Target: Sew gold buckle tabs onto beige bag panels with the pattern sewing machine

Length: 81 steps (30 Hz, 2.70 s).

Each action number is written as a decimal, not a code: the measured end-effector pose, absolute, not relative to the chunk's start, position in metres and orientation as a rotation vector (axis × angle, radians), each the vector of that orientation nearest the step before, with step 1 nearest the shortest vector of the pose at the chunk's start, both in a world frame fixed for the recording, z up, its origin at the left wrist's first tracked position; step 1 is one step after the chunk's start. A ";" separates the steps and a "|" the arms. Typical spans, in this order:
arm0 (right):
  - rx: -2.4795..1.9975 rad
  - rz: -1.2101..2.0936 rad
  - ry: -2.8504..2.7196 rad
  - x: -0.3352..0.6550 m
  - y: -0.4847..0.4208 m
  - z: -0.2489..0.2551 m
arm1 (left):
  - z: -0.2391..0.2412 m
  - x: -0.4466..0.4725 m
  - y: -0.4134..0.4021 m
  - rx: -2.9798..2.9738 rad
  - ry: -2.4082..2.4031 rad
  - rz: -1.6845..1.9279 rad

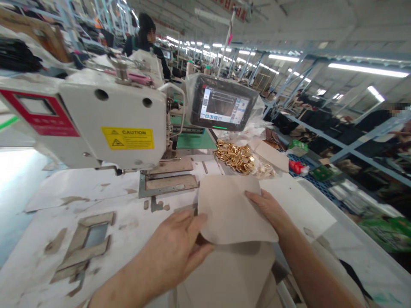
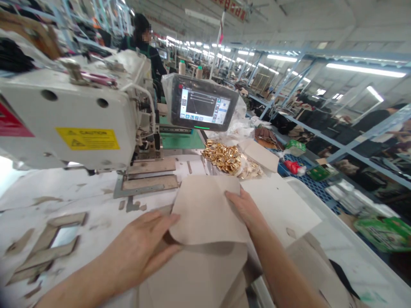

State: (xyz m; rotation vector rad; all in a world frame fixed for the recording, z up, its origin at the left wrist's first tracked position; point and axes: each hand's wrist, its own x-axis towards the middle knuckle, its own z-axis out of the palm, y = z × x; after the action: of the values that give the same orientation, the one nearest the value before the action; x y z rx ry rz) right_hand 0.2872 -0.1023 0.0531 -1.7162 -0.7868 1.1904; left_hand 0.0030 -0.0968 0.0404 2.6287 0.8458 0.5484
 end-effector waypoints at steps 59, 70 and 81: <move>-1.507 0.290 -2.619 0.251 -0.079 0.022 | 0.030 -0.007 -0.092 2.717 1.640 0.078; -1.518 0.249 -2.658 0.250 -0.073 0.025 | 0.030 -0.006 -0.090 2.750 1.606 0.014; -1.328 0.367 -2.570 0.252 -0.082 0.035 | 0.038 -0.004 -0.090 2.669 1.619 -0.011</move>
State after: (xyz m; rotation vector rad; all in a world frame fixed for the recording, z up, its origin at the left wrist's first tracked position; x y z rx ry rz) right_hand 0.2520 -0.0822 0.0351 -1.3277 -2.5695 0.3667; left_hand -0.0044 -0.0896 0.0384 2.6685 1.6193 -0.0112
